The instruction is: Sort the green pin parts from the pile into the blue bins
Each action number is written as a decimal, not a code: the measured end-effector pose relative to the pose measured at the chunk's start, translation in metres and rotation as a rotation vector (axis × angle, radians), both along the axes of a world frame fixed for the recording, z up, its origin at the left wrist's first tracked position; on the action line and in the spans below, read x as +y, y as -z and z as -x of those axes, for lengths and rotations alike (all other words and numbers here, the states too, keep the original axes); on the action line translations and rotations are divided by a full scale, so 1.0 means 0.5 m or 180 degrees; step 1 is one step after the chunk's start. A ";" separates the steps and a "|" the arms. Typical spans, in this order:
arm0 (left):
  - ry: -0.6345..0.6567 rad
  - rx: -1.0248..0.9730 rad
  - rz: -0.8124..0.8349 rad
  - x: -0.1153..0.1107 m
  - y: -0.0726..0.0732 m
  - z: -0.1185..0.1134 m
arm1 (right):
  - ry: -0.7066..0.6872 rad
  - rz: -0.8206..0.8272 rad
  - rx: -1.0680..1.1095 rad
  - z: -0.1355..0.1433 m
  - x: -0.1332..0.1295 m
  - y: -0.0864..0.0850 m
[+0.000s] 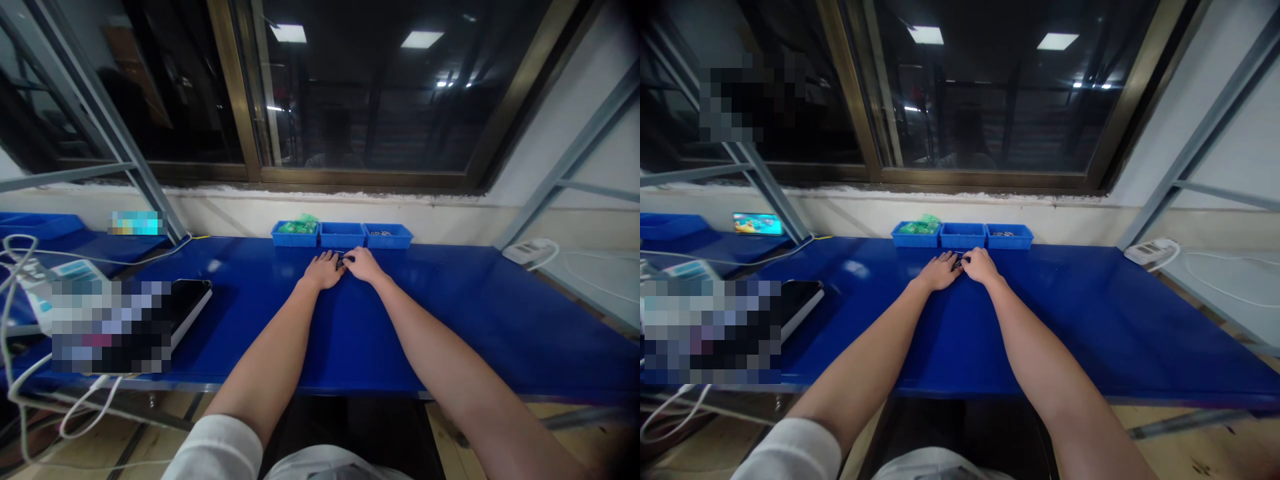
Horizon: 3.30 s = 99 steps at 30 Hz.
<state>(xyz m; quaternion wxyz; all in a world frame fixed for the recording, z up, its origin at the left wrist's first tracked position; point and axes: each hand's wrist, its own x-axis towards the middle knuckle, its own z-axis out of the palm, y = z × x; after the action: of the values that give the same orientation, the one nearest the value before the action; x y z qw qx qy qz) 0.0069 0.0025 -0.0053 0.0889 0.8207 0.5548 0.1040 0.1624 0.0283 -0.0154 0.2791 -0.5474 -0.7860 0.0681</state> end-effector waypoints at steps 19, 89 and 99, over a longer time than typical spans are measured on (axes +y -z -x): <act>-0.0168 0.0045 0.0109 -0.005 -0.001 -0.008 | 0.0084 0.0064 0.0341 -0.005 0.002 -0.002; -0.0611 -0.1207 -0.0799 0.023 -0.008 0.016 | 0.0442 -0.0028 0.3885 -0.054 0.008 -0.043; -0.0295 -0.0306 -0.0413 -0.008 -0.019 0.005 | 0.0787 0.0000 0.2034 -0.054 0.007 -0.017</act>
<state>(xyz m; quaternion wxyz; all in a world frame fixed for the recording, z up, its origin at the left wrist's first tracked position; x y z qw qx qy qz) 0.0045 -0.0017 0.0043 0.0572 0.7922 0.5794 0.1830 0.1892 0.0317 -0.0069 0.5174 -0.5895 -0.5865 0.2018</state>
